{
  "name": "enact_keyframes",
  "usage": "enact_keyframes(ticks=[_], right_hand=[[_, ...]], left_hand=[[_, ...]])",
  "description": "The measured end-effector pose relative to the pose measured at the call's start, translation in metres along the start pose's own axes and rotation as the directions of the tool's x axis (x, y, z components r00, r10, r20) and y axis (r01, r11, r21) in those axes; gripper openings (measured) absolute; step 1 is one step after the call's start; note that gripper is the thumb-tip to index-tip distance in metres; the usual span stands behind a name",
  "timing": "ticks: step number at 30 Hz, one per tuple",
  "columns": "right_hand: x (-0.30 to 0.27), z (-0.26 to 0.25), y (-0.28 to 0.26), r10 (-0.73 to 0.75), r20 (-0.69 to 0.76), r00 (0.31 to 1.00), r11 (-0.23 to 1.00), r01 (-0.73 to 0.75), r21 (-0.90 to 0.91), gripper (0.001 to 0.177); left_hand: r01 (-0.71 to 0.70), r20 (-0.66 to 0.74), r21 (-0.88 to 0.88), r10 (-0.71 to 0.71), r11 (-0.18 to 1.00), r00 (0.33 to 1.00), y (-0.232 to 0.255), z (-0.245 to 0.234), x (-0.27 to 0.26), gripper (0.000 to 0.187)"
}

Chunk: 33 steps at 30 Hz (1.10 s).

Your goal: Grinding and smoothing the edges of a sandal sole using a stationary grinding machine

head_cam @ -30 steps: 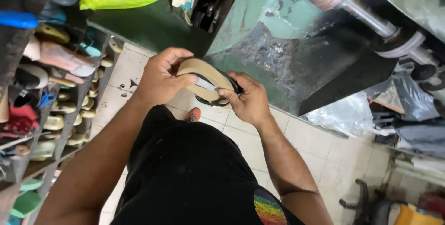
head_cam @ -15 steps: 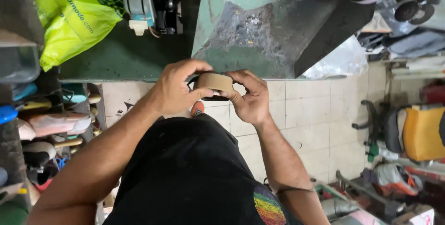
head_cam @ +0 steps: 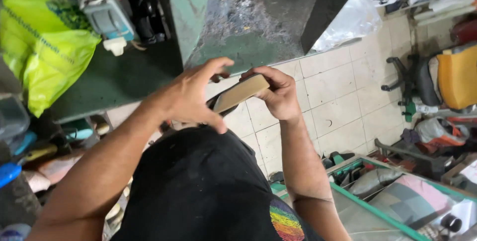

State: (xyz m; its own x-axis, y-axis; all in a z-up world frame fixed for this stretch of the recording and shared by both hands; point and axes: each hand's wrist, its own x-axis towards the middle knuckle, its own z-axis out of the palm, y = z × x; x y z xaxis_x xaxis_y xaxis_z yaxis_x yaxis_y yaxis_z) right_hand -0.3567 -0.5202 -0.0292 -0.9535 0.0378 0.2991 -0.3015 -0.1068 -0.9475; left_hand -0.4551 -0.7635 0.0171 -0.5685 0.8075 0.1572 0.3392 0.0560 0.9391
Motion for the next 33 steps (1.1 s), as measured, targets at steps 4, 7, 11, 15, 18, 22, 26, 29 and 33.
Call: enact_keyframes(ticks=[4, 7, 11, 15, 18, 22, 26, 29, 33], right_hand=[[-0.022, -0.032, 0.035, 0.129, -0.112, 0.985, 0.826, -0.044, 0.562, 0.052], [-0.028, -0.021, 0.038, 0.248, -0.211, 0.945, 0.801, -0.078, 0.593, 0.048], [-0.044, -0.019, 0.033, 0.351, -0.317, 0.881, 0.864, -0.173, 0.473, 0.049], [-0.065, -0.030, 0.050, 0.386, -0.314, 0.867, 0.849, -0.202, 0.488, 0.059], [-0.077, -0.038, 0.056, 0.356, -0.260, 0.898, 0.822, -0.169, 0.544, 0.071], [-0.078, -0.038, 0.052, 0.312, -0.214, 0.926, 0.802, -0.136, 0.582, 0.087], [-0.067, -0.026, 0.033, 0.282, -0.248, 0.927, 0.821, -0.100, 0.561, 0.086], [-0.068, -0.030, 0.039, 0.257, -0.242, 0.936, 0.820, -0.078, 0.567, 0.087], [-0.068, -0.033, 0.045, 0.239, -0.220, 0.946, 0.810, -0.069, 0.582, 0.091]], left_hand=[[0.402, 0.496, -0.328, -0.206, 0.855, 0.843, -0.048, 0.020, -0.001, 0.120], [0.398, 0.416, -0.557, -0.170, 0.729, 0.893, -0.065, 0.054, -0.003, 0.102], [0.408, 0.386, -0.569, -0.206, 0.714, 0.899, -0.070, 0.068, -0.002, 0.104], [0.437, 0.344, -0.351, -0.319, 0.828, 0.883, -0.058, 0.070, 0.002, 0.110], [0.448, 0.331, -0.262, -0.356, 0.855, 0.874, -0.045, 0.072, 0.003, 0.115], [0.429, 0.304, -0.150, -0.371, 0.891, 0.877, -0.038, 0.075, 0.000, 0.124], [0.427, 0.314, -0.042, -0.394, 0.903, 0.864, -0.026, 0.071, 0.002, 0.123], [0.419, 0.313, 0.065, -0.417, 0.906, 0.853, -0.011, 0.068, 0.003, 0.122], [0.370, 0.281, 0.213, -0.419, 0.904, 0.864, -0.001, 0.065, 0.001, 0.116]])
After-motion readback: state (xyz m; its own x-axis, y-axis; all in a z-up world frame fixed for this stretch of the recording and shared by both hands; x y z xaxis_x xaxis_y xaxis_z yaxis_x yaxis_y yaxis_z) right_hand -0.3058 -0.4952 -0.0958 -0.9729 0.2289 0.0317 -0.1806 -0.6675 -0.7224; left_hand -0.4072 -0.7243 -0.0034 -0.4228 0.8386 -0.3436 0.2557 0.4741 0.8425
